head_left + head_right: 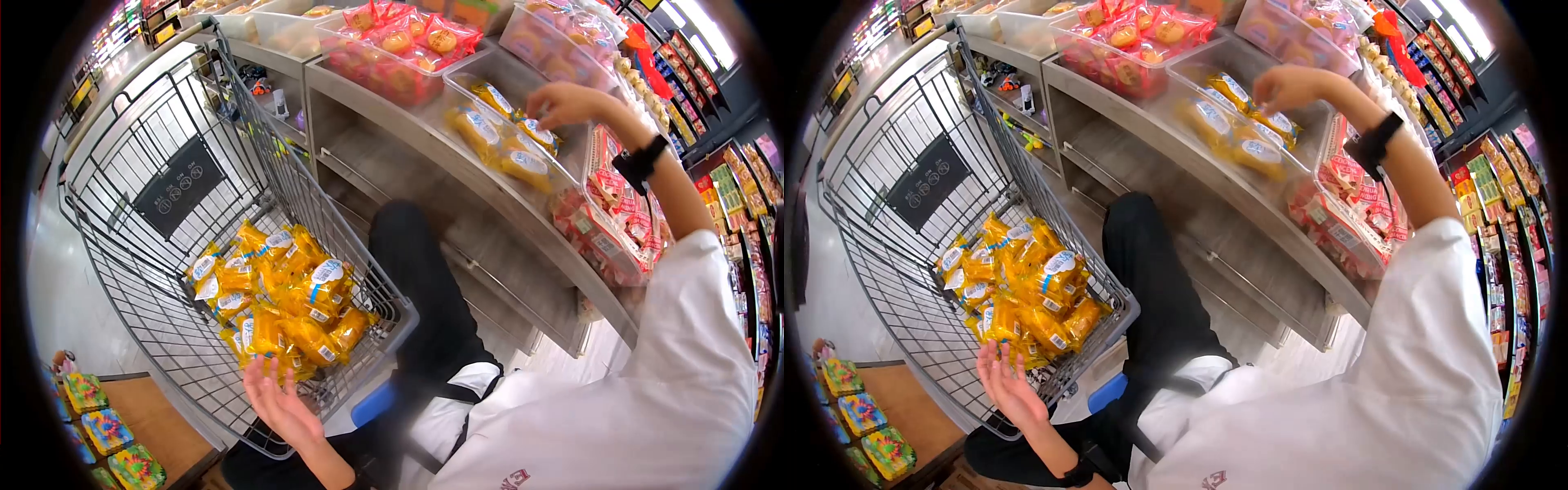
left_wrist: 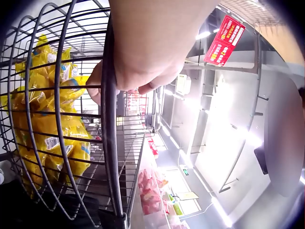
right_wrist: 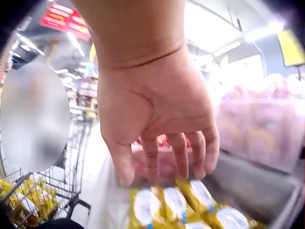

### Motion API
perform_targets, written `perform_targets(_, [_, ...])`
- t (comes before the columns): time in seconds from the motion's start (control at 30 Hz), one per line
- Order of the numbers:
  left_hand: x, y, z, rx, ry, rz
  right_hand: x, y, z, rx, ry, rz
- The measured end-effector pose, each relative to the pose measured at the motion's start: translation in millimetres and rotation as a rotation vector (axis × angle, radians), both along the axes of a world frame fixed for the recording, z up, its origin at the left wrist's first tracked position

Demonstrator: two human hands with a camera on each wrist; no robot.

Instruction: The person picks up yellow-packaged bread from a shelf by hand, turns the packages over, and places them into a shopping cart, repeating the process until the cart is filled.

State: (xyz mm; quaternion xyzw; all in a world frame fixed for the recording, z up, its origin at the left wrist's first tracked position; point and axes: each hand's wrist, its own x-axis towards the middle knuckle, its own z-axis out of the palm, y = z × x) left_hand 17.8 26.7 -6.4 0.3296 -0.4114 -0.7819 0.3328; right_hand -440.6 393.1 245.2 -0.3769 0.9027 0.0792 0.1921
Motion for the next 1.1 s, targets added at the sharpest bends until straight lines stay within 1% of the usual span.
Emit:
perform_targets(0.03, [0, -1, 1, -0.008, 0.007, 0.002, -24, 15, -15, 0.136, -0.066, 0.068])
perform_targets(0.07, [0, 0, 2, -0.004, -0.011, 0.005, -29, 14, -26, 0.129, -0.055, 0.07])
perform_targets(0.13, [-1, 0, 3, -0.008, -0.02, 0.01, -30, 7, -44, 0.416, -0.327, -0.43])
perform_targets(0.2, [0, 1, 1, 0.006, -0.034, 0.004, -35, 9, -71, 0.514, -0.41, -0.49])
perform_targets(0.23, [-1, 1, 2, 0.017, -0.024, 0.014, -37, 14, -84, 0.518, -0.412, -0.523])
perform_targets(0.27, [-1, 0, 2, 0.013, -0.02, 0.02, -37, 10, -88, 0.514, -0.408, -0.517])
perform_targets(0.33, [-1, 0, 2, 0.033, -0.02, 0.025, -36, 0, -93, 0.515, -0.392, -0.578])
perform_targets(0.37, [-1, 0, 2, 0.034, -0.022, 0.025, -35, -4, -93, 0.535, -0.393, -0.53])
perform_targets(0.47, [0, 1, 3, 0.04, -0.024, 0.009, -47, -1, -95, 0.56, -0.346, -0.512])
perform_targets(0.53, [1, 0, 2, 0.031, -0.008, -0.004, -42, 1, -68, 0.467, -0.388, -0.582])
perform_targets(0.57, [1, 0, 3, 0.029, -0.008, -0.002, -55, 13, -55, 0.424, -0.457, -0.662])
perform_targets(0.6, [1, 0, 3, 0.031, -0.007, 0.0, -26, -4, -14, 0.393, -0.412, -0.647])
perform_targets(0.63, [1, 0, 4, 0.042, 0.007, -0.008, -17, -2, 11, 0.338, -0.245, -0.607])
perform_targets(0.67, [0, 0, 4, 0.054, 0.024, -0.02, -18, 7, 31, 0.313, -0.084, -0.513])
perform_targets(0.7, [0, 0, 4, 0.055, 0.029, -0.027, -32, 45, 41, 0.009, 0.134, -0.362])
perform_targets(0.73, [0, 1, 4, 0.058, 0.061, -0.045, -11, 30, 71, 0.094, 0.257, -0.373])
perform_targets(0.77, [0, 1, 3, 0.057, 0.093, -0.062, 23, 3, 96, 0.033, 0.312, -0.348])
perform_targets(0.8, [1, 1, 0, 0.053, 0.095, -0.069, 56, -15, 107, -0.144, 0.271, -0.364])
perform_targets(0.83, [2, 2, -5, 0.028, 0.152, -0.145, 73, -24, 101, -0.346, 0.281, -0.272])
perform_targets(0.87, [3, 0, -6, -0.003, 0.206, -0.223, 102, -45, 88, -0.499, 0.155, -0.29])
perform_targets(0.9, [2, 2, -1, -0.084, 0.188, -0.293, 134, -73, 73, -0.65, 0.023, -0.305])
perform_targets(0.93, [1, 8, 6, -0.089, 0.182, -0.297, 157, -103, 59, -0.535, 0.013, 0.019])
perform_targets(0.97, [-2, 11, 13, -0.103, 0.198, -0.324, 183, -127, 18, -0.788, 0.074, 0.244])
perform_targets(1.0, [-3, 14, 20, -0.115, 0.215, -0.35, 220, -169, 6, -0.676, -0.175, 0.107])
perform_targets(1.03, [-1, 14, 26, -0.134, 0.249, -0.405, 233, -198, -38, -0.782, -0.327, 0.189])
perform_targets(1.07, [4, 12, 19, -0.152, 0.245, -0.413, 251, -227, -88, -0.823, -0.555, 0.237])
perform_targets(1.1, [12, 11, 0, -0.103, 0.305, -0.366, 279, -251, -111, -0.714, -0.52, 0.274])
